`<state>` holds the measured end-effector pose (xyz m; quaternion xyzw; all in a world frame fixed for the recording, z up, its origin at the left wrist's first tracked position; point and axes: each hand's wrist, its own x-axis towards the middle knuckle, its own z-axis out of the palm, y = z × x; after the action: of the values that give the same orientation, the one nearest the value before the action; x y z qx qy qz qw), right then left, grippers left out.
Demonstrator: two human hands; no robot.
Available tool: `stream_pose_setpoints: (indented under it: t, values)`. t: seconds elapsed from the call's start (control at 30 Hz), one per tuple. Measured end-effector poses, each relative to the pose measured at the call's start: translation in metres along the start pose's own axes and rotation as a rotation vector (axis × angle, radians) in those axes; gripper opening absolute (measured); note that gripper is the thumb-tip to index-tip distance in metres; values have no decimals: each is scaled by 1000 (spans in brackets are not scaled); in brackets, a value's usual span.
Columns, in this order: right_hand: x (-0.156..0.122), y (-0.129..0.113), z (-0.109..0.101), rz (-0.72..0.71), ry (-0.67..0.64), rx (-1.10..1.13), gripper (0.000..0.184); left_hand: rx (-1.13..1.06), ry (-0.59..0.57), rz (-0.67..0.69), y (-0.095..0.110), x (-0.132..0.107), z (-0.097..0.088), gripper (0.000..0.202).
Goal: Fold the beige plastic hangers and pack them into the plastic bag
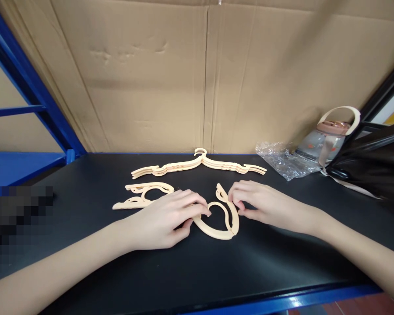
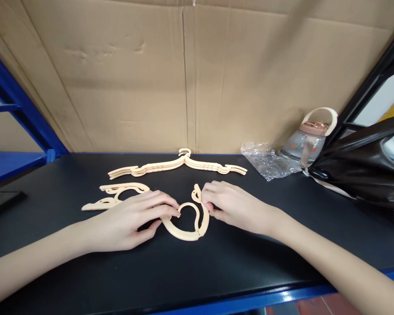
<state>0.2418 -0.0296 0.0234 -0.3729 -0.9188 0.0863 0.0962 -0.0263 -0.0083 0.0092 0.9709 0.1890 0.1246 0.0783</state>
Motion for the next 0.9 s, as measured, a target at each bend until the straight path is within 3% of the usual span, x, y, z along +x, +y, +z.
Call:
stream_pose_setpoints:
  t: [0.13,0.23,0.63,0.83,0.9]
  values:
    - [0,1,4,52,48,-16,6,6,-26,3,-2,0,0,36]
    - [0,1,6,76,33,-1,6,30,-35,15,-3,0,0,35]
    - [1,-10,8,10,-9,103,25,12,-10,45,0,0,0,20]
    - [3,-11,11,-22,-18,132,41,-80,-9,-18,0,-3,0,14]
    - [3,-10,12,-32,-17,159,48,-88,6,-61,-1,-3,2,23]
